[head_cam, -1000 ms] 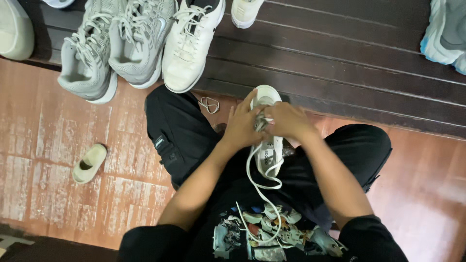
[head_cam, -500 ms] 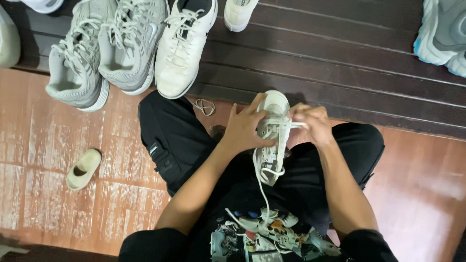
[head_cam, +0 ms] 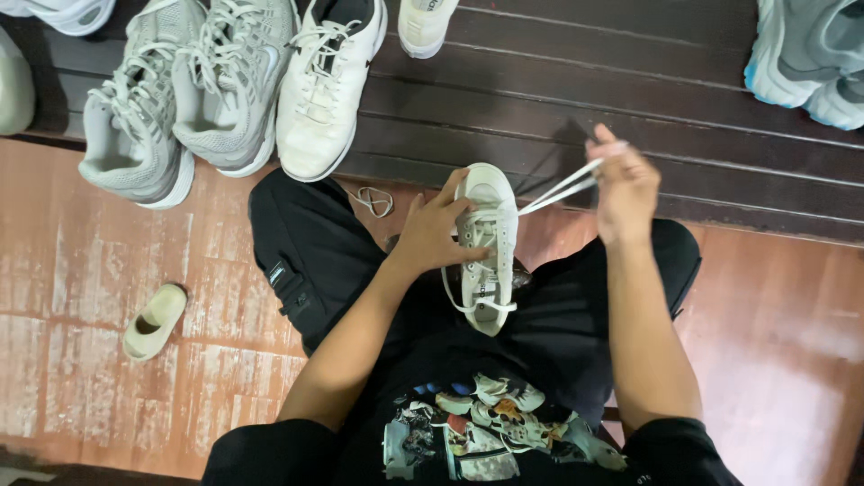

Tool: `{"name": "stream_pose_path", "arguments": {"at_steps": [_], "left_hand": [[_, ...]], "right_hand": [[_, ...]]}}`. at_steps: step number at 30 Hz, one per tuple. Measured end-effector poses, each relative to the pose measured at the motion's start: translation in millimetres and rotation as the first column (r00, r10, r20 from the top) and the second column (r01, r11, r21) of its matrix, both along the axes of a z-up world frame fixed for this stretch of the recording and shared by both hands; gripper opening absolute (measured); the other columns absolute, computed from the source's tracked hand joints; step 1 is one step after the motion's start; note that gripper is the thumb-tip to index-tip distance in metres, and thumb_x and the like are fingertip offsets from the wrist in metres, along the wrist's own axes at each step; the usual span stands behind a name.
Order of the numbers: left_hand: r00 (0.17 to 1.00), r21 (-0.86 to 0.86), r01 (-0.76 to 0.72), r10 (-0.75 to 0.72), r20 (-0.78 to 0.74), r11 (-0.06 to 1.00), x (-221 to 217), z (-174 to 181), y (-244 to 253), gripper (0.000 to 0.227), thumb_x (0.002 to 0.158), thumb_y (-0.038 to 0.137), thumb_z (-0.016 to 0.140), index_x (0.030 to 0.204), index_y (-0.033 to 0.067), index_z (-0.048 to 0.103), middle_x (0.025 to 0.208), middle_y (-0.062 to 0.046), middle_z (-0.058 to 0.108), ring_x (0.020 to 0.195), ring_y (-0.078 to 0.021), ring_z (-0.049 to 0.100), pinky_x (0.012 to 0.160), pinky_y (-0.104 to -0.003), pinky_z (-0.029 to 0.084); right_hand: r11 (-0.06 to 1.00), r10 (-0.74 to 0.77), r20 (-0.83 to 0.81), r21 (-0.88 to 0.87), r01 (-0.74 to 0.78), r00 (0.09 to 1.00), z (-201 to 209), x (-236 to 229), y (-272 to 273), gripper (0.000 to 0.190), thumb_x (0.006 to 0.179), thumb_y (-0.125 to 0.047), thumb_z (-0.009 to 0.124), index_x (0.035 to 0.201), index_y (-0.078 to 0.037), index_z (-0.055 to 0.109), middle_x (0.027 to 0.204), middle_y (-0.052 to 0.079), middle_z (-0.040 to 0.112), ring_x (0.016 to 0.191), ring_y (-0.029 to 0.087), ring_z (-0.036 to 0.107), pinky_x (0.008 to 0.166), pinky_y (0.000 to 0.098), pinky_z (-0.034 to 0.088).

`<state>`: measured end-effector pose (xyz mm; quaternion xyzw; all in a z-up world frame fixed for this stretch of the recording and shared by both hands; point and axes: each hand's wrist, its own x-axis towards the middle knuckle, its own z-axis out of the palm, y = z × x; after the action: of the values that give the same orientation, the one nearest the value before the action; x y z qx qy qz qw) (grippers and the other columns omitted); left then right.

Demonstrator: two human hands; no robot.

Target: The person sits cross-legged and laces a white sneaker by hand, threading the laces through the eyelets and tying them. The person then repeats the process on the second shoe.

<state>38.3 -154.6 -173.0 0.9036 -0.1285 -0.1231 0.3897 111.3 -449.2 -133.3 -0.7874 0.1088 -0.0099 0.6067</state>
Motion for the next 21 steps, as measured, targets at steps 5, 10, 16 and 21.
{"name": "stream_pose_path", "arguments": {"at_steps": [5,10,16,21], "left_hand": [[0.998,0.049,0.054,-0.055,0.036,0.997,-0.8,-5.0,3.4,0.093,0.069,0.085,0.076,0.122,0.0093,0.069,0.176,-0.004,0.026,0.128,-0.0315,0.067,0.103,-0.065,0.041],[0.998,0.054,0.045,-0.046,0.031,0.998,0.1,-6.8,-0.6,0.082,0.075,0.076,0.077,0.118,0.0059,0.070,0.177,-0.005,0.025,0.130,-0.0259,0.067,0.113,-0.062,0.035],[0.973,-0.136,-0.206,0.218,0.075,0.969,-9.5,-6.5,10.9,0.034,0.097,0.038,0.073,0.121,0.0172,0.061,0.123,-0.001,0.068,0.114,-0.0267,0.068,0.096,-0.052,0.047],[0.921,0.025,-0.218,0.197,0.336,0.976,-14.2,-33.3,7.5,0.030,0.091,0.063,0.077,0.100,0.0343,0.074,0.104,0.013,0.066,0.092,-0.0190,0.075,0.096,-0.046,0.049]], "right_hand": [[0.844,0.008,-0.007,0.537,-0.003,1.000,38.3,20.4,-61.7,0.030,0.121,-0.022,0.048,0.093,-0.017,0.055,0.064,-0.007,0.033,0.050,0.005,0.023,0.046,0.0227,0.018],[0.571,0.440,0.150,-0.808,-0.147,0.885,88.1,45.1,-127.5,0.021,0.131,-0.030,0.088,0.121,-0.011,0.089,0.066,-0.002,0.042,0.066,0.013,0.035,0.068,0.0328,0.028],[0.530,0.612,0.301,-0.842,-0.097,0.731,58.3,50.5,-84.6,0.049,0.113,-0.008,0.072,0.158,0.006,0.062,0.155,0.035,0.060,0.141,0.053,0.053,0.120,0.0636,0.034],[0.764,0.430,0.149,-0.586,-0.270,0.891,29.4,-42.7,13.5,0.027,0.097,-0.003,0.079,0.123,-0.006,0.072,0.109,0.018,0.071,0.110,0.045,0.067,0.101,0.0528,0.049]]}}
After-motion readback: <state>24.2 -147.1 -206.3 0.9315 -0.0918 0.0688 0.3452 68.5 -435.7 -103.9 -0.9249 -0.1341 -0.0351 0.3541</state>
